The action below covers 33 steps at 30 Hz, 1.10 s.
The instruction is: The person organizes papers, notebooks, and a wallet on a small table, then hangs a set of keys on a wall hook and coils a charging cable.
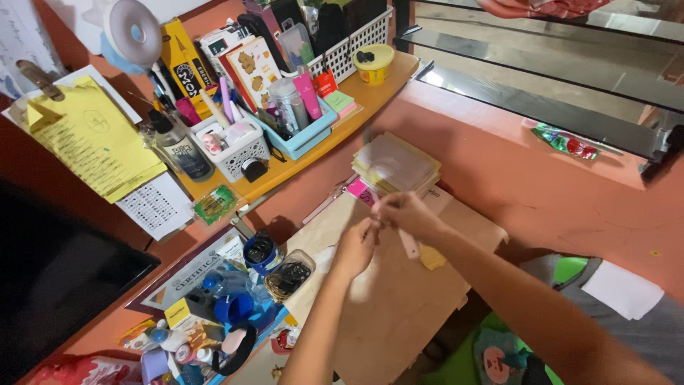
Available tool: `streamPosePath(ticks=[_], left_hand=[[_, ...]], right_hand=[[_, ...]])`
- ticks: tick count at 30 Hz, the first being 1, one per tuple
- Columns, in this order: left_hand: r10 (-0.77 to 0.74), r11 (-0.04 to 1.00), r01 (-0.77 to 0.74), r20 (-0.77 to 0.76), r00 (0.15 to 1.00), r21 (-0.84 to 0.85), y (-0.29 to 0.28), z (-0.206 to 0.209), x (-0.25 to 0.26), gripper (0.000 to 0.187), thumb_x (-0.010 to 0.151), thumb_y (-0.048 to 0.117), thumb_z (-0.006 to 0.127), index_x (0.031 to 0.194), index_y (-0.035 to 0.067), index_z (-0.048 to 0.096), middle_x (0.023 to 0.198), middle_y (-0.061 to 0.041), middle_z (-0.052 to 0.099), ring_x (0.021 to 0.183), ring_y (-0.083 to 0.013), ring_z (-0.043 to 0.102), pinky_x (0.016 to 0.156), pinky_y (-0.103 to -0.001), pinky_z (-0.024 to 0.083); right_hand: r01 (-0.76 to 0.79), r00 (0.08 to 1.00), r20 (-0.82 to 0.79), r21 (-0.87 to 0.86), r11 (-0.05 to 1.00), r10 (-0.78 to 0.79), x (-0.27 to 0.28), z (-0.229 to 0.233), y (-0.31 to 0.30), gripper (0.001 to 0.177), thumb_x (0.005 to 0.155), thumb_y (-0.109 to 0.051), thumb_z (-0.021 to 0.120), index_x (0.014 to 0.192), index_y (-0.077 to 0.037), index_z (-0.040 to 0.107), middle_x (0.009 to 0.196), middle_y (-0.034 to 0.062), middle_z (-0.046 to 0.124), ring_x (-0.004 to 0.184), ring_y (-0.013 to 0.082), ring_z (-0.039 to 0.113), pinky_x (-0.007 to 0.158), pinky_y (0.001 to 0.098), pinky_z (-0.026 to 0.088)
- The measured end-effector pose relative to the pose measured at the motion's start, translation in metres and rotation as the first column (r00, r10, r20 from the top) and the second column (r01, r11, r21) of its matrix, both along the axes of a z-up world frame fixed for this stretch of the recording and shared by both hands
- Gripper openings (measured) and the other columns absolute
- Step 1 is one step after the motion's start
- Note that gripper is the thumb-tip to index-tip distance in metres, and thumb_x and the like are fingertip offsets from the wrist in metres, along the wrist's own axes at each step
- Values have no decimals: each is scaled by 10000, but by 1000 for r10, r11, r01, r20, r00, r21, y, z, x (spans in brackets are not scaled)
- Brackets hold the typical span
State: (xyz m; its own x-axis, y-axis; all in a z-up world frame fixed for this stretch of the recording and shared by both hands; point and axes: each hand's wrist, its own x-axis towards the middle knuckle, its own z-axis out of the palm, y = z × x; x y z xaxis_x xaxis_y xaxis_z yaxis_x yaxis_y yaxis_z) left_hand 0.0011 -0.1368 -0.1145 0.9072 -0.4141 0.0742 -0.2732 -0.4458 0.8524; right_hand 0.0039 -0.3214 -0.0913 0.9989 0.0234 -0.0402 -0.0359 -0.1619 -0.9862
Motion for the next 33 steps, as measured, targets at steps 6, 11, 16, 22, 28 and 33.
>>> streamPosePath(ticks=[6,11,16,22,28,33], left_hand=[[-26,981,44,95,995,-191,44,-40,4,297,1022,300,565,1057,48,718,946,-80,765,870,-133,693,786,-318,534],[63,997,-64,-31,998,-33,81,-62,10,340,1046,326,585,984,25,732,786,-167,680,744,-197,603,700,-368,505],[133,988,-136,55,990,76,86,-68,9,297,988,309,600,953,37,717,785,-184,707,714,-282,689,688,-402,523],[88,994,-98,199,976,41,32,-43,15,298,1003,295,613,938,17,697,837,-206,700,774,-345,676,698,-429,523],[129,988,-122,81,988,-95,8,9,5,286,984,318,613,973,48,706,748,-130,705,666,-211,658,644,-367,522],[148,978,-154,-54,988,-139,31,-2,10,301,990,333,578,1049,71,716,655,-57,632,563,-130,546,537,-319,449]], right_hand=[[297,954,9,115,948,-300,26,6,-61,217,971,-152,700,1032,55,724,806,92,674,569,116,560,473,283,494],[514,856,-22,117,849,-516,32,-11,-111,235,1022,-177,548,1169,-23,647,917,110,696,628,164,591,534,318,527],[401,914,65,-20,916,-399,27,-46,-127,361,919,-79,503,1264,-51,606,1098,130,693,872,159,661,757,324,577],[-174,982,-93,-151,973,162,-8,-35,-36,595,827,-34,582,1399,-189,531,1061,51,690,685,124,620,531,273,553],[-303,951,-41,57,951,305,-23,-17,2,278,903,-23,710,1150,-1,583,875,109,706,635,134,585,514,268,477],[5,989,147,-138,990,16,6,-21,-47,259,790,17,559,997,20,715,822,79,712,668,127,644,546,281,548]])
